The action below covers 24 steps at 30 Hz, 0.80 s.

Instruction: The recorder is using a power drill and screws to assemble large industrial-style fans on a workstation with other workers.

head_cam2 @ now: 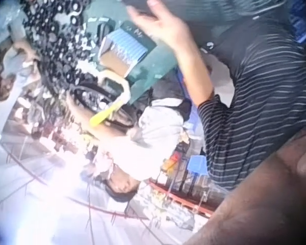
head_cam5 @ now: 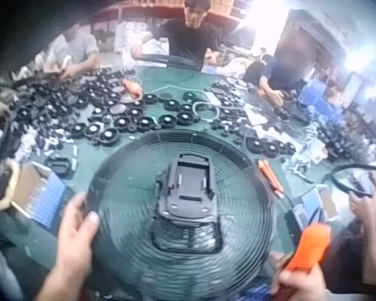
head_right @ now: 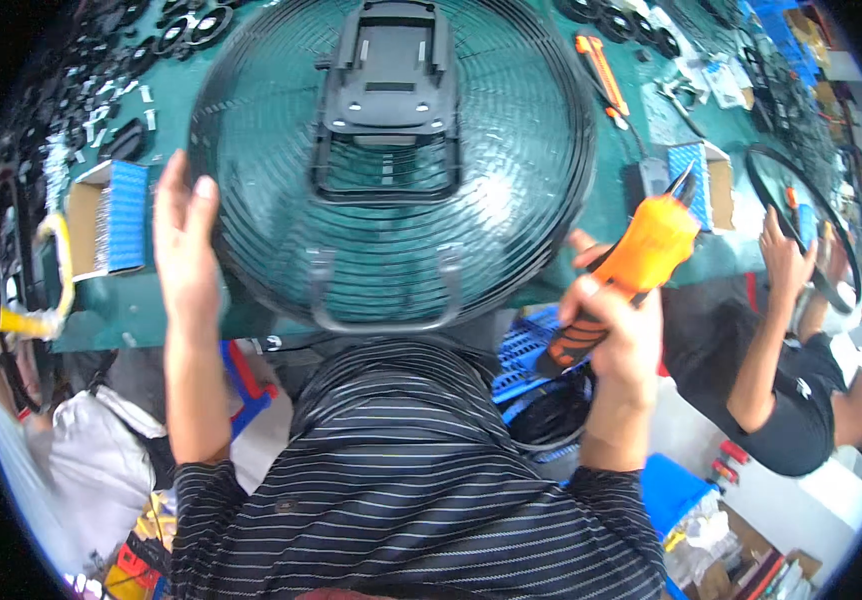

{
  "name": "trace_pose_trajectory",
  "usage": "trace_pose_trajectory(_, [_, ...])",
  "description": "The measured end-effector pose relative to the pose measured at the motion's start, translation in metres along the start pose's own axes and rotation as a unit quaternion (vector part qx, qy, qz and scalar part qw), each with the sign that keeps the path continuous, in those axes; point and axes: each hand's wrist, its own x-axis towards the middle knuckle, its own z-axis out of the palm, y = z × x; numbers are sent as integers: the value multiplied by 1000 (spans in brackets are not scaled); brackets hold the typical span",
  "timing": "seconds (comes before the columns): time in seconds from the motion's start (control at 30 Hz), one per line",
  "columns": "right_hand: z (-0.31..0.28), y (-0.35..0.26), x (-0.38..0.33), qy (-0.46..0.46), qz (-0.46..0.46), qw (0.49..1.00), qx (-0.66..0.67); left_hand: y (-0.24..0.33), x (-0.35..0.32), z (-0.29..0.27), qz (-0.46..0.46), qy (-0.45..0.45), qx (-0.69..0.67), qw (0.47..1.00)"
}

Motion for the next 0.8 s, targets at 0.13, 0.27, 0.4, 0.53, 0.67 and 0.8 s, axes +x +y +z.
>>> trace_pose_trajectory(0.13, [-12,-20,79,-9,3,1000,-12,9,-79,8,-20,10,-1,1000])
trace_pose_trajectory(0.27, [-9,-28,135,-79,15,995,-59,17,-111,-12,-7,-41,49,998])
trace_pose_trajectory(0.4, [-15,-34,117,-68,-95,992,-48,34,-47,-86,104,62,242,963])
trace_pose_trajectory(0.53, [-23,-28,68,19,-258,965,-38,55,42,-147,79,36,521,849])
trace_pose_trajectory(0.67, [-12,-8,24,60,-347,933,-76,61,82,-149,2,-108,767,633])
trace_pose_trajectory(0.8, [-4,3,9,66,-401,905,-129,56,86,-146,-32,-87,743,663])
